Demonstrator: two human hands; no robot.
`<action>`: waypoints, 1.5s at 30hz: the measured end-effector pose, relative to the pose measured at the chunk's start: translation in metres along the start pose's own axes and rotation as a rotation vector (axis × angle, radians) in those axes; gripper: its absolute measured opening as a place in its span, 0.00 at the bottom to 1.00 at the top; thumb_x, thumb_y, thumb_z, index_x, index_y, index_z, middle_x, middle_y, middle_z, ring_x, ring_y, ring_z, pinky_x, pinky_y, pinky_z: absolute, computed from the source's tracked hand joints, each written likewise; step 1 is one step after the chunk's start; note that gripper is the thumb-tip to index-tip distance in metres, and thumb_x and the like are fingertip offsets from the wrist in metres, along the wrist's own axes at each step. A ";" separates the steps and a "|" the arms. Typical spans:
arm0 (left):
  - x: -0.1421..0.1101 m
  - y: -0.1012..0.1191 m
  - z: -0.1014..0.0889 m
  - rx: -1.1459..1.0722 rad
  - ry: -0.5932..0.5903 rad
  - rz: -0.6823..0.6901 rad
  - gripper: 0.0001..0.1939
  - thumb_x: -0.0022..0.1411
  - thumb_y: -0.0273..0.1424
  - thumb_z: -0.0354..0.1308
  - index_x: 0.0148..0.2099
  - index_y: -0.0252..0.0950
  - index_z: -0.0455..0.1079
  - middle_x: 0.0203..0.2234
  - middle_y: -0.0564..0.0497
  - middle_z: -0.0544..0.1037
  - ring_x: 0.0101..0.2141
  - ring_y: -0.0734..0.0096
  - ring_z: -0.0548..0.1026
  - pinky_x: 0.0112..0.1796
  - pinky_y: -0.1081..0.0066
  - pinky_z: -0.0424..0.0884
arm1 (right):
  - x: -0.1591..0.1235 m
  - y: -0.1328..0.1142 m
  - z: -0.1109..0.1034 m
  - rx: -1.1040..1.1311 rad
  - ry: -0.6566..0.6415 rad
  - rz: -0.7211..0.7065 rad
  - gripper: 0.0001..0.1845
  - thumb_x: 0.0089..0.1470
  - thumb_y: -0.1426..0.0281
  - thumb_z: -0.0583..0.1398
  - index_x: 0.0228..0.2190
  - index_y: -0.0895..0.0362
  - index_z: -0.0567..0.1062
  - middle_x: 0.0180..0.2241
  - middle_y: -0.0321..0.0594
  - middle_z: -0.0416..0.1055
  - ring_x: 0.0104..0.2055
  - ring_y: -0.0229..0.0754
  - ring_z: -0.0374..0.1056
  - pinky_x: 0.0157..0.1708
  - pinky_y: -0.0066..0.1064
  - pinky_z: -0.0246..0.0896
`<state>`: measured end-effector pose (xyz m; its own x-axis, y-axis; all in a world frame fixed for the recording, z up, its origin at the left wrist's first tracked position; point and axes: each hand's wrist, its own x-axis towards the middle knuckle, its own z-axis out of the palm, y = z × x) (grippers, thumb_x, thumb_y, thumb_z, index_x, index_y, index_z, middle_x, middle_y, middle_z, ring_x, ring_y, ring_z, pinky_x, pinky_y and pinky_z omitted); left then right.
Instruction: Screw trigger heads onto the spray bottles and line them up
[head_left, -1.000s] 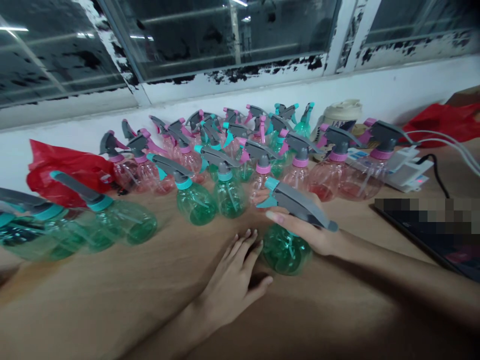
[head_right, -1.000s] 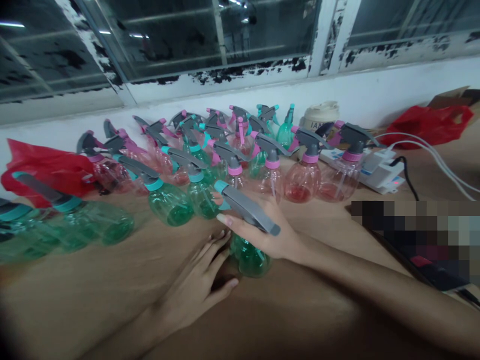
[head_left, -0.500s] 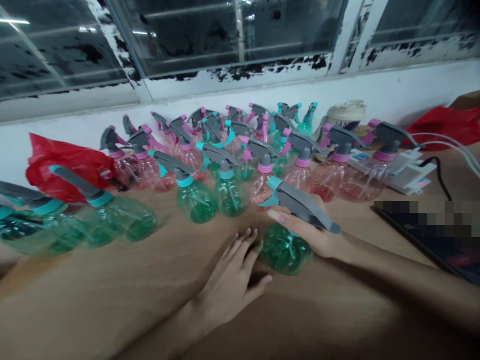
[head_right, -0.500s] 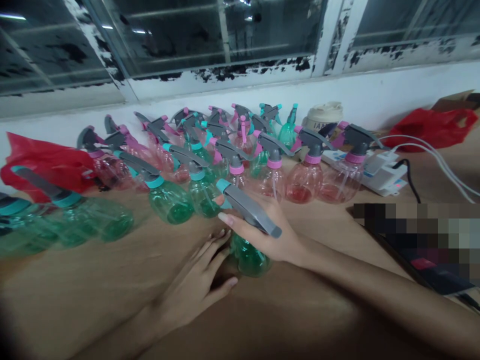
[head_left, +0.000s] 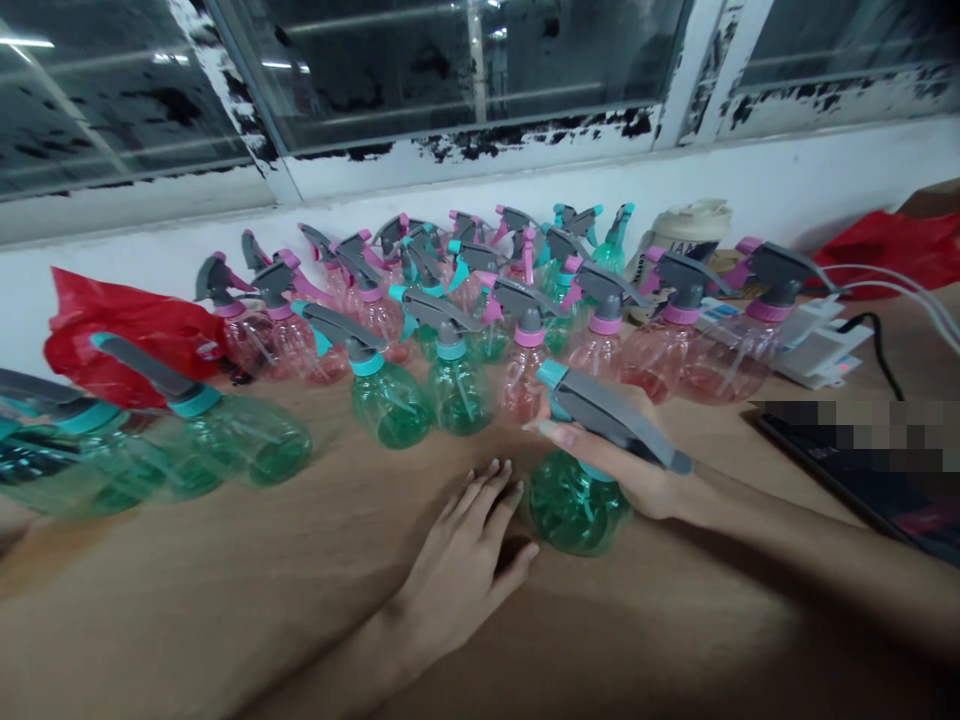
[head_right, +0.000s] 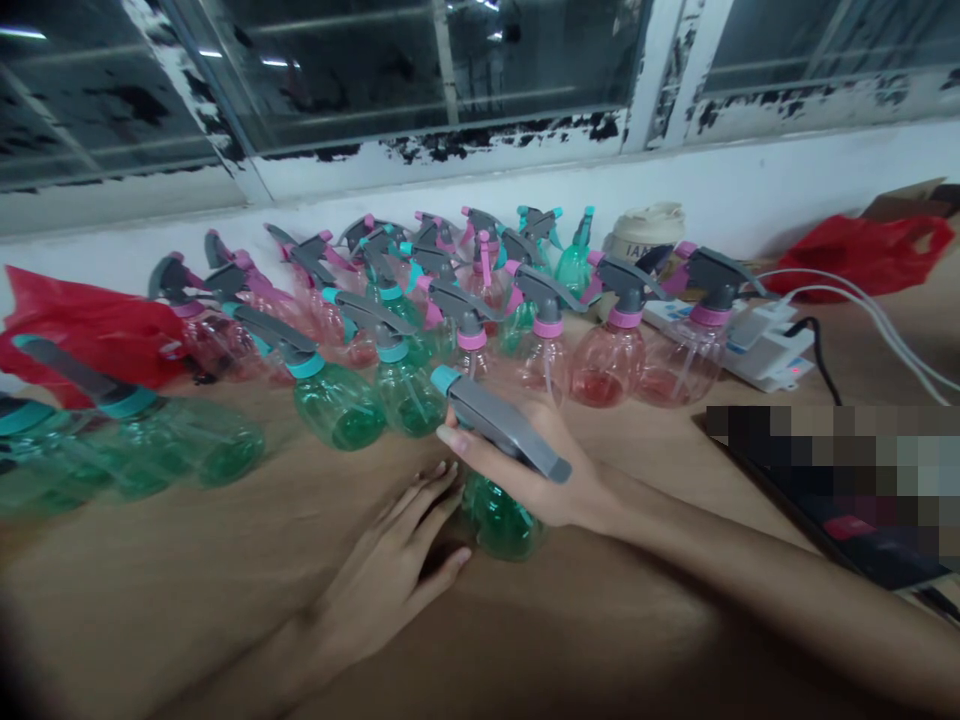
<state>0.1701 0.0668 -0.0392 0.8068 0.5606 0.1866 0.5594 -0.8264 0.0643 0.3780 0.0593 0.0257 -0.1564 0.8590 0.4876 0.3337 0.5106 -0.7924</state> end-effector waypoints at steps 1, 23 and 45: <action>0.000 0.000 0.001 0.006 0.006 0.003 0.26 0.66 0.38 0.51 0.60 0.29 0.57 0.59 0.39 0.62 0.59 0.56 0.58 0.56 0.54 0.59 | 0.000 -0.001 0.000 -0.002 -0.004 0.002 0.06 0.56 0.65 0.56 0.30 0.53 0.70 0.24 0.32 0.65 0.27 0.37 0.63 0.30 0.32 0.59; -0.001 0.002 0.003 0.059 0.029 0.035 0.22 0.67 0.36 0.48 0.58 0.29 0.59 0.58 0.37 0.63 0.59 0.54 0.59 0.54 0.54 0.63 | -0.001 0.000 0.004 -0.025 0.096 0.022 0.11 0.51 0.65 0.61 0.39 0.51 0.72 0.33 0.39 0.72 0.37 0.47 0.69 0.41 0.43 0.65; -0.001 0.003 0.002 0.073 -0.001 0.058 0.19 0.67 0.34 0.48 0.57 0.29 0.61 0.58 0.39 0.64 0.59 0.54 0.59 0.55 0.54 0.62 | -0.001 0.000 0.003 -0.035 0.102 -0.025 0.06 0.55 0.66 0.59 0.32 0.55 0.72 0.27 0.31 0.68 0.28 0.33 0.65 0.27 0.27 0.59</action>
<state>0.1716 0.0642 -0.0409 0.8381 0.5124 0.1874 0.5245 -0.8512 -0.0181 0.3749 0.0582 0.0239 -0.0703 0.8364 0.5436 0.3637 0.5289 -0.7668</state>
